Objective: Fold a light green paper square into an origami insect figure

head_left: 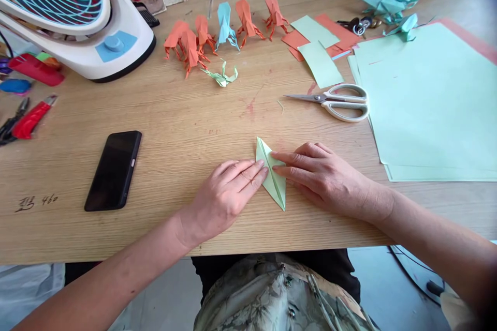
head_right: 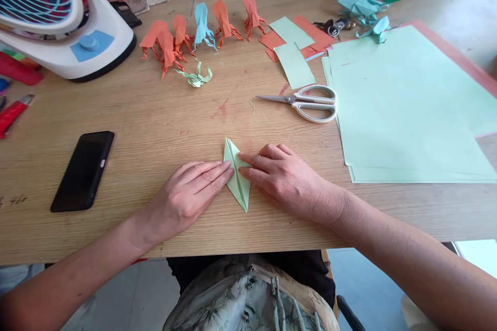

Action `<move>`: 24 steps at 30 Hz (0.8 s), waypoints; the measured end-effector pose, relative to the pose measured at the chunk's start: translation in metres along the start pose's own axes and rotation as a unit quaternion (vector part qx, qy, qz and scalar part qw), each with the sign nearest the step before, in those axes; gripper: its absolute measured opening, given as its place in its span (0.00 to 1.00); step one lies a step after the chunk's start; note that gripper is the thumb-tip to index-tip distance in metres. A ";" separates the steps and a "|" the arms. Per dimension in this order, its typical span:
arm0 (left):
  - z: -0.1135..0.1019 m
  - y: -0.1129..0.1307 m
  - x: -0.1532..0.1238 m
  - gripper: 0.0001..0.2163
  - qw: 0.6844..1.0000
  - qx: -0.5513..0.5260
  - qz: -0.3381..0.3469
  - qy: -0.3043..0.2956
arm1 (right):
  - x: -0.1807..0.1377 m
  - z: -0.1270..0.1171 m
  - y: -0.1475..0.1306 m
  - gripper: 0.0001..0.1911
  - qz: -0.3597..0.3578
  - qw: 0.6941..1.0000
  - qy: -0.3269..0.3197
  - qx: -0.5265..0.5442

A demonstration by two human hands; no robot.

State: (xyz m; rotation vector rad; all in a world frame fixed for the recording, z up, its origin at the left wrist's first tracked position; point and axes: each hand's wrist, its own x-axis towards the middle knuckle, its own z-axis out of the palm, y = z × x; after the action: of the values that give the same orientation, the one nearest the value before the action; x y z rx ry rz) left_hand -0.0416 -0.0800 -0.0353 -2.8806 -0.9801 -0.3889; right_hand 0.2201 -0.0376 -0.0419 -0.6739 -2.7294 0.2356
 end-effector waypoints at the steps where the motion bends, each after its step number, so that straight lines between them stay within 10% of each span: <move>1: -0.002 0.001 -0.001 0.18 1.000 0.008 0.001 -0.011 | 0.000 0.000 0.000 0.15 0.000 1.000 -0.001 -0.001; 24: -0.002 0.026 -0.014 0.37 0.976 0.012 -0.130 -0.172 | -0.002 0.004 -0.018 0.24 0.002 0.995 -0.036 -0.088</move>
State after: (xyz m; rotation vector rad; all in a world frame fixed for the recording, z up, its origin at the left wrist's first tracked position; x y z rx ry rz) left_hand -0.0368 -0.1088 -0.0365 -2.8593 -1.4080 0.1185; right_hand 0.2126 -0.0549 -0.0414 -0.7298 -2.8423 0.0190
